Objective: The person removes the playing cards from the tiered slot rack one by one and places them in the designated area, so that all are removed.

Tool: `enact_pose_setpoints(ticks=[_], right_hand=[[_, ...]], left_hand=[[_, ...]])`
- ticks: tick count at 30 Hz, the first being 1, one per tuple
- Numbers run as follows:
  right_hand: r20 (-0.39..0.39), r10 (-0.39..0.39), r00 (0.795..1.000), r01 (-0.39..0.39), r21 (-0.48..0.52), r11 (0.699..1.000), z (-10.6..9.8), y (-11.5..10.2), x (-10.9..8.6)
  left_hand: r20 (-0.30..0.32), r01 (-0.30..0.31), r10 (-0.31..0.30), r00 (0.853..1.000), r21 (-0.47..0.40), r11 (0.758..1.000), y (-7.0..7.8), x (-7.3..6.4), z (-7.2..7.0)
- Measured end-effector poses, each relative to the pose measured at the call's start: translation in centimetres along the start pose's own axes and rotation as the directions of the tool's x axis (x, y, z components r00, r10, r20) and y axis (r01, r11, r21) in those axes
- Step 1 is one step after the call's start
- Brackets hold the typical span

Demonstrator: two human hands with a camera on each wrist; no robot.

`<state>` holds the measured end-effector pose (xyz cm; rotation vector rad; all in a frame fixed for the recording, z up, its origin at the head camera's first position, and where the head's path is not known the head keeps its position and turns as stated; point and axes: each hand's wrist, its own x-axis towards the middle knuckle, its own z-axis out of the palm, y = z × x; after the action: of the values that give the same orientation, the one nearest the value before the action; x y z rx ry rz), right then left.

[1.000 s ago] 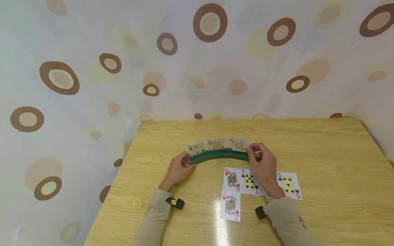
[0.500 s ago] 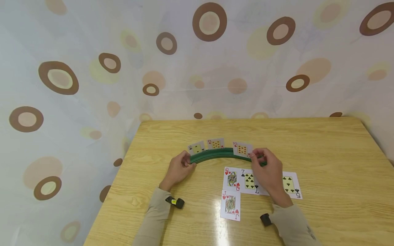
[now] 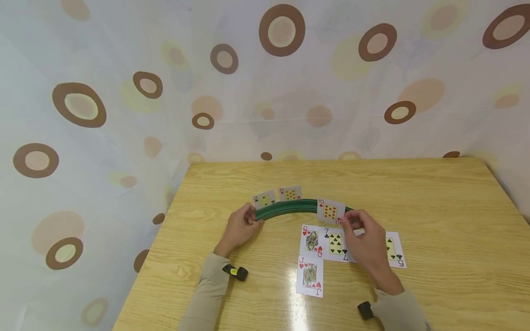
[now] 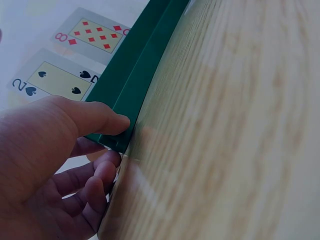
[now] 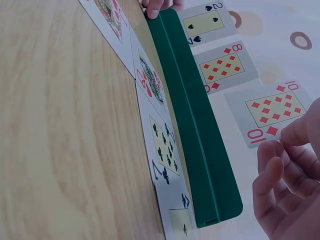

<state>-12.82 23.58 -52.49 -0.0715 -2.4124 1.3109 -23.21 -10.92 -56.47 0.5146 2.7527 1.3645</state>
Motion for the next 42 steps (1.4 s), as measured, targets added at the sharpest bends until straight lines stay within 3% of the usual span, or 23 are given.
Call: enact_pose_setpoints(ticks=[22, 32, 42], right_hand=[[0.108, 0.085, 0.990, -0.076, -0.085, 0.993, -1.7, 1.1, -2.5], [0.197, 0.181, 0.964, -0.160, -0.116, 0.980, -2.2, 1.2, -3.4], [0.258, 0.186, 0.948, -0.165, -0.101, 0.981, -2.6, 1.6, -4.5]], left_hand=[[-0.006, -0.016, 0.016, 1.000, 0.006, 1.000, -0.1, -0.1, 0.1], [-0.007, -0.014, 0.014, 1.000, -0.002, 1.000, -0.1, -0.1, 0.1], [-0.010, -0.013, 0.013, 1.000, 0.007, 1.000, -0.2, 0.0, 0.2]])
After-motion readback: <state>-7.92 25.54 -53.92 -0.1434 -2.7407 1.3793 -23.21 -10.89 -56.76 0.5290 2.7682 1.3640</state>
